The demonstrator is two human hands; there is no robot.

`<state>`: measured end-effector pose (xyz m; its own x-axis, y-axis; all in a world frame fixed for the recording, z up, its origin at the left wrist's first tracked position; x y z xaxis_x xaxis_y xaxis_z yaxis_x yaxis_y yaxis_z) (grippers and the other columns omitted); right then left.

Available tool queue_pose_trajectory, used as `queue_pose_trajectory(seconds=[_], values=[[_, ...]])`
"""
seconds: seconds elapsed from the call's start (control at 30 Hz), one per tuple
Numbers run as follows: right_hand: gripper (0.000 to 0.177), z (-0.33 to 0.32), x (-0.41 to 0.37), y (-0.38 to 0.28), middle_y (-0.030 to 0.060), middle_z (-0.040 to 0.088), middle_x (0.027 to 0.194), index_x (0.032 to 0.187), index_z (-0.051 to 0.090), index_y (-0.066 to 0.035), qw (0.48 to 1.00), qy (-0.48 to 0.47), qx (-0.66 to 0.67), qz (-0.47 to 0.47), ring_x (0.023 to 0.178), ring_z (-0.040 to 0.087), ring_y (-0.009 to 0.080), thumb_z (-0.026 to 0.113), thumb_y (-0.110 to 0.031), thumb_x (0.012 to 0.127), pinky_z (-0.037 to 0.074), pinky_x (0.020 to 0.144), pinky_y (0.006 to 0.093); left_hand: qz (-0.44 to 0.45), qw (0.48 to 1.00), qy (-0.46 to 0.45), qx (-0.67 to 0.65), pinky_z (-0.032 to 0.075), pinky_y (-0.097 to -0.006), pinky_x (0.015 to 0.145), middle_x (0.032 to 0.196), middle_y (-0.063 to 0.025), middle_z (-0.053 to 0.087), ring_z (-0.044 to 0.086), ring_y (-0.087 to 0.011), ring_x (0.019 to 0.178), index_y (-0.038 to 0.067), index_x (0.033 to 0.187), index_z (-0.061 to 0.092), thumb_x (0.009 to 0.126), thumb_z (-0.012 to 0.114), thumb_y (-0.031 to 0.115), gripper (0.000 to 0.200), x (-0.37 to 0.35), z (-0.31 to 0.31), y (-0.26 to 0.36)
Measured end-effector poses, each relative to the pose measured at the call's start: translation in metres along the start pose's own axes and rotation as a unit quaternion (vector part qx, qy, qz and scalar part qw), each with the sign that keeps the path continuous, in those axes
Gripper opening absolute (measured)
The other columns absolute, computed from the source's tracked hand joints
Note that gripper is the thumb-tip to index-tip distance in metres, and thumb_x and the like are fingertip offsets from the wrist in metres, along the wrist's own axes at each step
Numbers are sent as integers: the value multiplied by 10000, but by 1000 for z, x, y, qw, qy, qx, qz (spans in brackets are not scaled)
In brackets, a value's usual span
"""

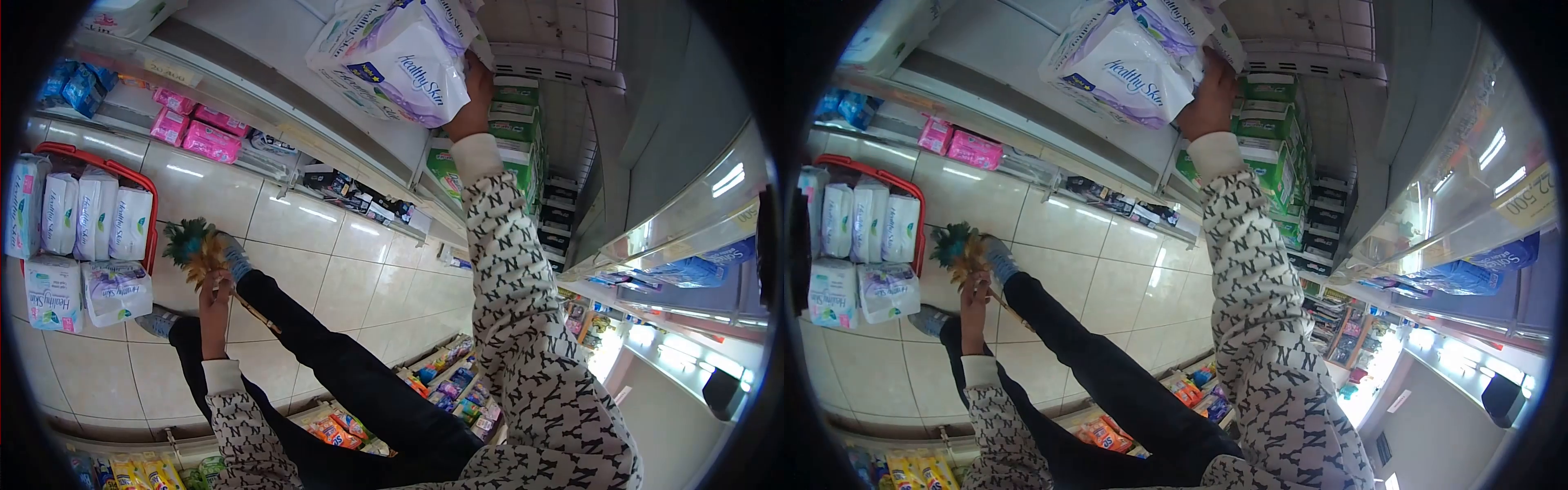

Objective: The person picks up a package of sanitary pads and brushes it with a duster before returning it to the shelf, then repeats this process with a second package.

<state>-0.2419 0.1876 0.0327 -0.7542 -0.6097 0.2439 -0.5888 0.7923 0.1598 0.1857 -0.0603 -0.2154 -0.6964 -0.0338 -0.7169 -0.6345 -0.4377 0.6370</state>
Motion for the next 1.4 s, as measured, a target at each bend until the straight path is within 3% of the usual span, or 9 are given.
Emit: queue_pose_trajectory(seconds=[0.3,0.5,0.63,0.67,0.8,0.97,1.03,1.2,1.4], values=[[793,-26,-4,7,200,466,1313,1376,392,23,996,-11,75,55,1238,460,309,804,-202,737,388,1032,417,-43,994,43,-89,416,-246,693,929,4,570,482,-91,753,70,1014,591,943,589,178,129,-8,1,14],[477,-88,-56,-89,129,462,1232,1293,379,-15,907,229,246,255,1124,481,203,642,-98,904,404,971,328,9,991,20,-131,458,-252,777,1061,-8,630,577,-109,916,75,1179,602,948,588,154,245,-2,21,-29],[530,-65,-193,-180,131,492,1209,1299,361,-21,891,-267,328,168,1131,490,235,664,-42,865,412,951,366,106,953,-108,-263,452,-218,824,1168,7,617,569,-95,1006,97,1258,580,957,551,83,303,-25,71,-40],[664,-55,-224,-209,157,491,1257,1367,320,-14,764,-385,420,304,1214,468,271,718,-106,844,387,1005,385,121,973,-109,-166,463,-246,840,1175,-24,615,573,-121,1003,84,1208,611,954,556,103,261,-32,84,-31],[384,-17,-316,-279,88,595,1093,1285,458,-21,475,-421,616,468,952,602,171,580,-137,940,495,786,287,157,982,-102,-10,400,-366,1004,1184,-97,619,538,-259,1115,87,1203,631,937,594,194,289,-80,73,26],[151,-33,-323,-301,-84,405,636,1049,616,-118,519,-381,480,596,488,324,0,562,-239,977,263,414,174,146,948,-144,243,385,-411,1039,1217,-190,606,515,-354,1205,64,1121,681,862,692,240,313,-82,-29,87],[184,-52,-333,-297,-79,405,616,1000,634,-118,518,-364,439,638,478,328,-1,605,-292,951,260,414,172,183,875,-8,447,336,-474,1075,1288,-183,558,451,-354,1274,70,1105,664,758,747,241,396,-55,-92,98],[153,-81,-429,-294,-86,428,599,928,636,-118,536,-354,395,657,476,345,2,615,-269,944,263,408,183,166,405,83,895,83,-480,1200,1578,-74,219,187,-231,1461,234,1527,193,705,754,252,995,4,-186,168],[150,-102,-458,-332,-64,438,585,871,622,-111,535,-311,443,648,453,361,27,605,-236,954,276,407,209,212,303,-14,929,23,-444,1218,1407,-39,427,320,-190,1389,189,1525,185,769,707,213,919,39,-199,194]])
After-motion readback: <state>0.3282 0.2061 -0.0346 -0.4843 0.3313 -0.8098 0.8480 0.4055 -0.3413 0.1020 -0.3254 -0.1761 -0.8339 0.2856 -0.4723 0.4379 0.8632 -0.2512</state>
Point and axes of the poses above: each hand's wrist, its own x-axis towards the middle knuckle, its own z-axis out of the palm, y = z × x, the point moved 1 cm from there along x, towards the middle knuckle
